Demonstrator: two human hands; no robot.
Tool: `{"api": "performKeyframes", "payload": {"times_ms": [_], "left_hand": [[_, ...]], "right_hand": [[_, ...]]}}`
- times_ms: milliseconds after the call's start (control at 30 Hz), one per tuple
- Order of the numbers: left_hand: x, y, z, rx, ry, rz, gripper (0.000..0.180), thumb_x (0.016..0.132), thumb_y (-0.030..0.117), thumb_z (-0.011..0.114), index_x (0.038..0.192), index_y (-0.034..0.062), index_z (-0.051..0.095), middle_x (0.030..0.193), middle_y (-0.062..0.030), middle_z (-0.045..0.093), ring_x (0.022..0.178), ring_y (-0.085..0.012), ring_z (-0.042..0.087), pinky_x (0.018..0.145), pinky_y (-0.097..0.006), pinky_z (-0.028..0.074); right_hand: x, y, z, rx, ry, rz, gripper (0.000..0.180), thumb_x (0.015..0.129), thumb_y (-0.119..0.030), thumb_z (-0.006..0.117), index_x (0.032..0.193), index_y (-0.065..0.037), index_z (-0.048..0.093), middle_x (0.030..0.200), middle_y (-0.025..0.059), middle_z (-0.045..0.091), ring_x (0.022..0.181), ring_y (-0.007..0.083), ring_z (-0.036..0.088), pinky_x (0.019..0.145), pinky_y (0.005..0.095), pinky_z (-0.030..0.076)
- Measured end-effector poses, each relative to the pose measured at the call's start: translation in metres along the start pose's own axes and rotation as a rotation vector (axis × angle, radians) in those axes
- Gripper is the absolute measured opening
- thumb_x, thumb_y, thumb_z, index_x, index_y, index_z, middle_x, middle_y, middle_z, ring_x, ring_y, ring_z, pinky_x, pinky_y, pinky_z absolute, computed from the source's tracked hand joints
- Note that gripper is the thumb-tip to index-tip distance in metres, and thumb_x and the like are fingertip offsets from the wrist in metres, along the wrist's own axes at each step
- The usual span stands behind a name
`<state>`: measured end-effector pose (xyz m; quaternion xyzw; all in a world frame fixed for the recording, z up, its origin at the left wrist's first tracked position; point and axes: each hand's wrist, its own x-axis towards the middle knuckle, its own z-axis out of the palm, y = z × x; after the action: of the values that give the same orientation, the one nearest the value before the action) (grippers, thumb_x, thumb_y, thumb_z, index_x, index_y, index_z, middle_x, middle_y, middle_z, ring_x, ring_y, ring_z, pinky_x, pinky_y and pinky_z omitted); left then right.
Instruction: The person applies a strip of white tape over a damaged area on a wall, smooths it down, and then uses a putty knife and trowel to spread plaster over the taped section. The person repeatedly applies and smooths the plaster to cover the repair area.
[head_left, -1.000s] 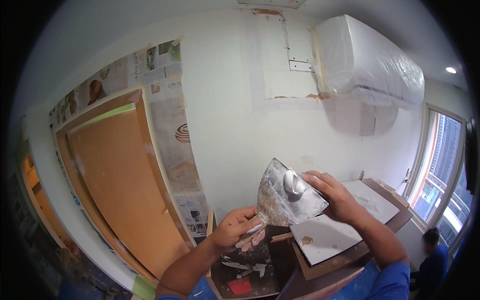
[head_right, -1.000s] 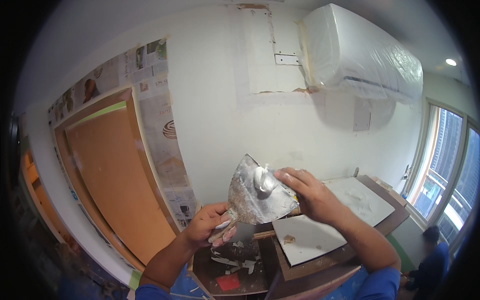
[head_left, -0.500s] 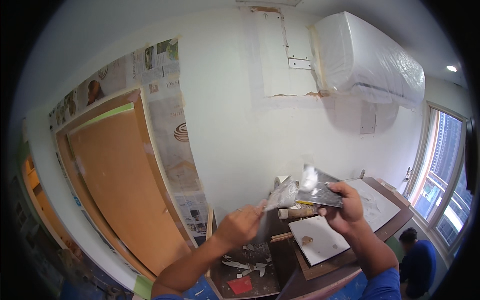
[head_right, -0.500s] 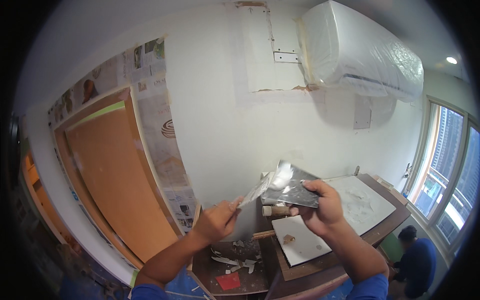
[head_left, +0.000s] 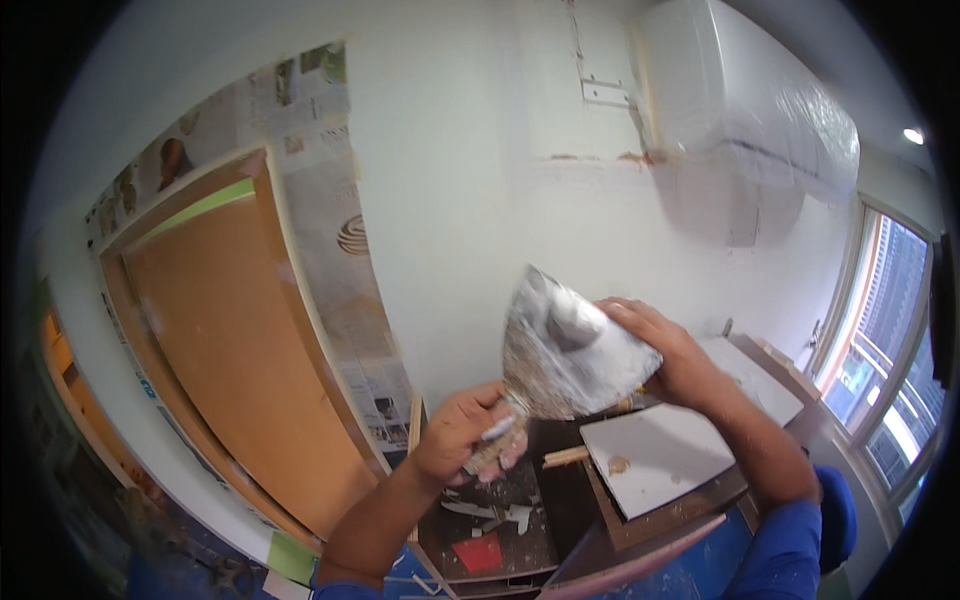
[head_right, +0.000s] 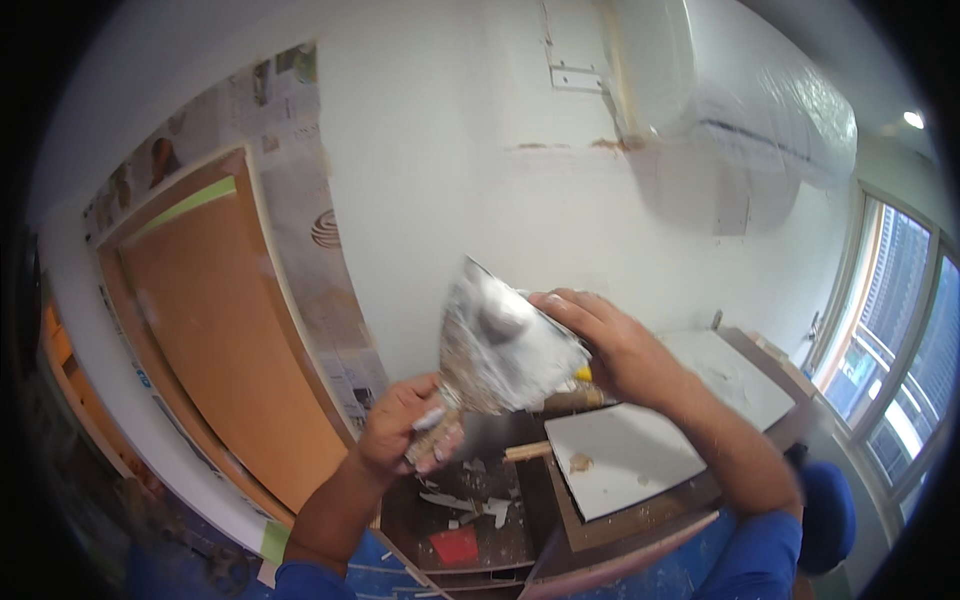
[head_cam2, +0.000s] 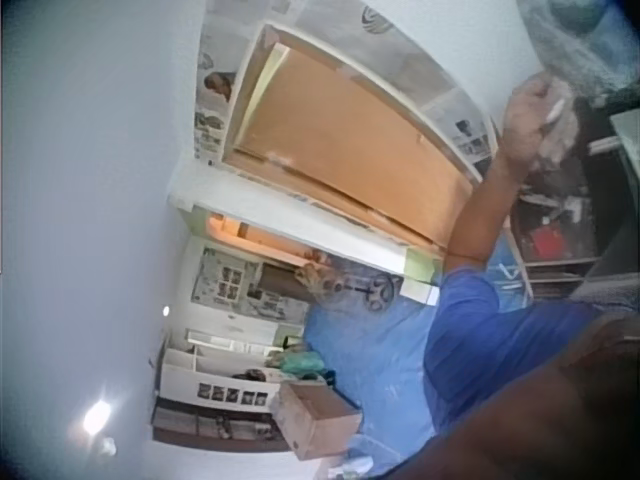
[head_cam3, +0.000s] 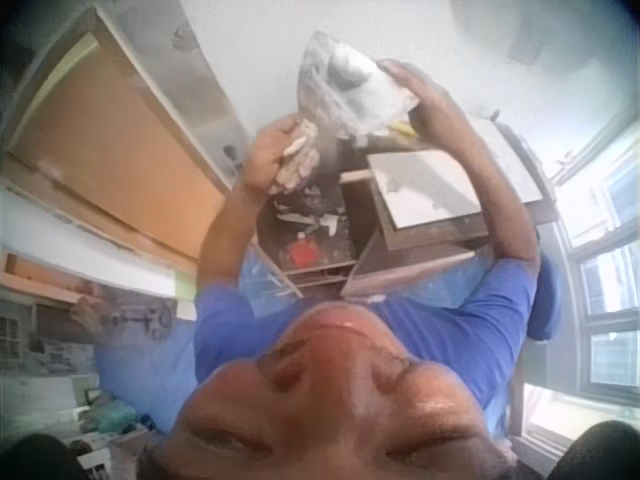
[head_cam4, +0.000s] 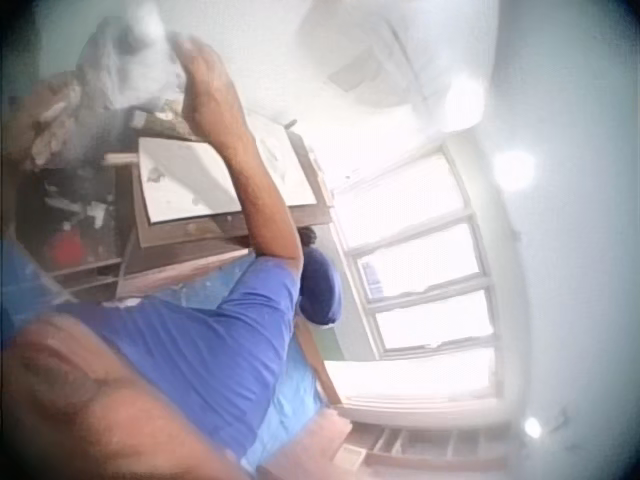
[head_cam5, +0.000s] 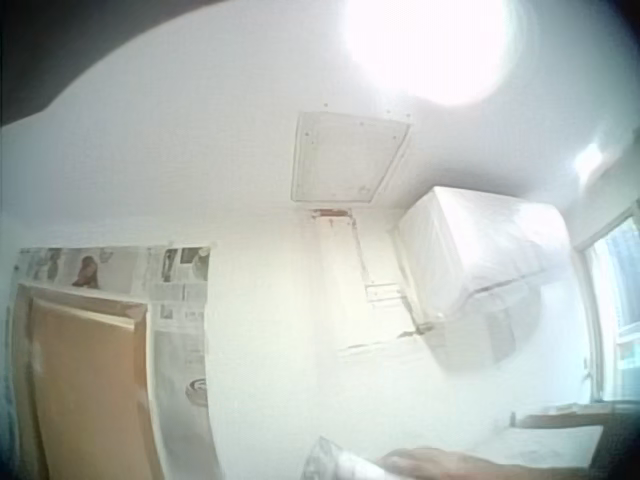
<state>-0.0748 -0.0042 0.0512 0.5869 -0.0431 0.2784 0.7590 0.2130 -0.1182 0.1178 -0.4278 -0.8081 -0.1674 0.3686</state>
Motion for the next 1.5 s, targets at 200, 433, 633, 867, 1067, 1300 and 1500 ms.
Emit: {"api": "performKeyframes", "payload": {"times_ms": [200, 433, 633, 867, 1067, 1300, 1500], "left_hand": [[0.022, 0.005, -0.009, 0.460, 0.261, 0.184, 0.018, 0.111, 0.016, 0.055, 0.115, -0.0008, 0.062, 0.081, -0.0092, 0.067, 0.058, -0.0115, 0.060, 0.049, -0.025, 0.046], [0.057, -0.037, -0.029, 1.269, 0.331, 0.821, 0.019, 0.101, 0.004, 0.067, 0.118, -0.0056, 0.065, 0.080, -0.0149, 0.065, 0.061, -0.0212, 0.063, 0.056, -0.034, 0.050], [0.073, -0.045, -0.042, 1.504, 0.229, 0.946, 0.046, 0.093, -0.003, 0.071, 0.139, -0.0065, 0.062, 0.087, -0.0165, 0.067, 0.067, -0.0304, 0.067, 0.060, -0.039, 0.055], [0.129, -0.049, -0.115, 1.611, 0.300, 1.004, 0.050, 0.092, -0.002, 0.072, 0.140, -0.0042, 0.061, 0.088, -0.0158, 0.067, 0.066, -0.0302, 0.067, 0.059, -0.040, 0.057], [0.123, -0.076, -0.136, 1.624, 0.226, 1.152, 0.053, 0.090, 0.001, 0.072, 0.141, -0.0031, 0.060, 0.088, -0.0151, 0.066, 0.070, -0.0299, 0.068, 0.061, -0.040, 0.058], [0.129, -0.100, -0.129, 1.608, 0.031, 1.192, 0.058, 0.086, 0.003, 0.072, 0.142, -0.0031, 0.061, 0.086, -0.0122, 0.064, 0.069, -0.0260, 0.066, 0.061, -0.036, 0.058], [0.125, -0.101, -0.138, 1.595, 0.086, 1.111, 0.062, 0.086, 0.004, 0.071, 0.147, 0.0008, 0.060, 0.091, -0.0115, 0.065, 0.067, -0.0253, 0.065, 0.061, -0.036, 0.057]], "right_hand": [[-0.030, 0.022, -0.001, 0.712, 0.322, 0.573, 0.040, 0.106, -0.009, 0.059, 0.142, 0.007, 0.052, 0.118, 0.0137, 0.070, 0.093, 0.0200, 0.071, 0.077, 0.0350, 0.061], [-0.016, -0.043, 0.003, 1.355, 0.388, 0.870, 0.027, 0.105, -0.011, 0.056, 0.124, 0.008, 0.056, 0.109, 0.0187, 0.070, 0.087, 0.0282, 0.073, 0.070, 0.0415, 0.064], [-0.006, -0.034, 0.006, 1.605, 0.367, 0.820, 0.030, 0.107, -0.007, 0.050, 0.128, 0.012, 0.055, 0.117, 0.0235, 0.070, 0.102, 0.0349, 0.074, 0.074, 0.0439, 0.064], [0.094, 0.040, -0.038, 1.231, 0.514, 0.641, 0.034, 0.105, -0.014, 0.060, 0.131, 0.008, 0.056, 0.116, 0.0193, 0.073, 0.100, 0.0271, 0.071, 0.085, 0.0403, 0.062], [0.282, 0.128, -0.100, 0.087, 0.710, 0.283, 0.026, 0.102, -0.014, 0.062, 0.122, 0.001, 0.069, 0.107, 0.0133, 0.074, 0.102, 0.0224, 0.071, 0.088, 0.0429, 0.057], [0.420, 0.207, -0.152, -0.958, 0.935, -0.308, 0.029, 0.098, -0.011, 0.053, 0.117, -0.001, 0.073, 0.104, 0.0196, 0.072, 0.096, 0.0329, 0.068, 0.087, 0.0445, 0.055], [0.447, 0.201, -0.138, -0.897, 0.741, -0.119, 0.040, 0.098, -0.004, 0.043, 0.127, -0.003, 0.070, 0.128, 0.0219, 0.068, 0.126, 0.0455, 0.058, 0.106, 0.0519, 0.050]]}}
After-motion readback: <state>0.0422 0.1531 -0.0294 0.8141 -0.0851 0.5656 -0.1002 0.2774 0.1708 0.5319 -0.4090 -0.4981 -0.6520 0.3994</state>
